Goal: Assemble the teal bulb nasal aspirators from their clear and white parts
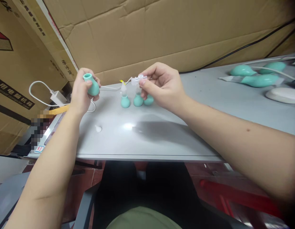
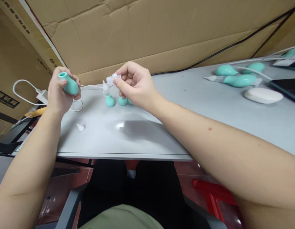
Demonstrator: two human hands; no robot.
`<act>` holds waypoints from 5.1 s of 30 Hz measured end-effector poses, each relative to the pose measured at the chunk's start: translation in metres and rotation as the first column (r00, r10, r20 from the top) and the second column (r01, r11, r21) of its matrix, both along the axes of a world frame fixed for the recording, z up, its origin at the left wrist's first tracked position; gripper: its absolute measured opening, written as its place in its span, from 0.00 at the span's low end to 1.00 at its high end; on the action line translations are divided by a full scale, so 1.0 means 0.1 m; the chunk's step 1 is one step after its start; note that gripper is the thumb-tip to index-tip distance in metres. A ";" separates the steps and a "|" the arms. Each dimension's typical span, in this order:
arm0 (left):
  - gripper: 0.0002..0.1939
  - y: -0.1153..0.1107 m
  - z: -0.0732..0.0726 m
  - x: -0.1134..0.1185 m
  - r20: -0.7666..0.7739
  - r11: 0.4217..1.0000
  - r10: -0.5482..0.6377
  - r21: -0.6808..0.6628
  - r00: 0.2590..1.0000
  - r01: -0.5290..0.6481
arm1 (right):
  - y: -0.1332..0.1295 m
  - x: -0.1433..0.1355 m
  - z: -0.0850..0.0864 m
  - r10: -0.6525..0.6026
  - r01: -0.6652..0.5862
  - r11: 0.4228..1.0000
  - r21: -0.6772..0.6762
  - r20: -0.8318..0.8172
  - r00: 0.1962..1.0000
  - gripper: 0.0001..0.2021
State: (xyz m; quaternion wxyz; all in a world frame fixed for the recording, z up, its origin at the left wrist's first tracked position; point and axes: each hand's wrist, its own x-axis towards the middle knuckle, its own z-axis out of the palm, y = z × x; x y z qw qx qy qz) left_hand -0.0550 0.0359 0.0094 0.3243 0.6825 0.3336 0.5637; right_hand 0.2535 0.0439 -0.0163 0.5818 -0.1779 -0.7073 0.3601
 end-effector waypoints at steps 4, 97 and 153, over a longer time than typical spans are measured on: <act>0.24 -0.19 -0.03 0.19 -0.211 0.979 -0.192 -0.103 0.958 0.174 | 0.02 0.02 0.00 -0.007 0.007 1.000 -0.024 -0.006 1.000 0.24; 0.09 -0.37 -0.22 0.46 -0.620 0.806 0.354 0.582 0.700 0.108 | -0.19 -0.08 -0.13 0.256 -0.257 0.966 -0.016 0.192 0.948 0.14; 0.18 -0.19 -0.05 0.14 -0.485 0.837 0.460 0.517 0.744 -0.180 | -0.67 -0.78 0.08 -0.169 -0.469 0.844 0.262 0.958 0.232 0.13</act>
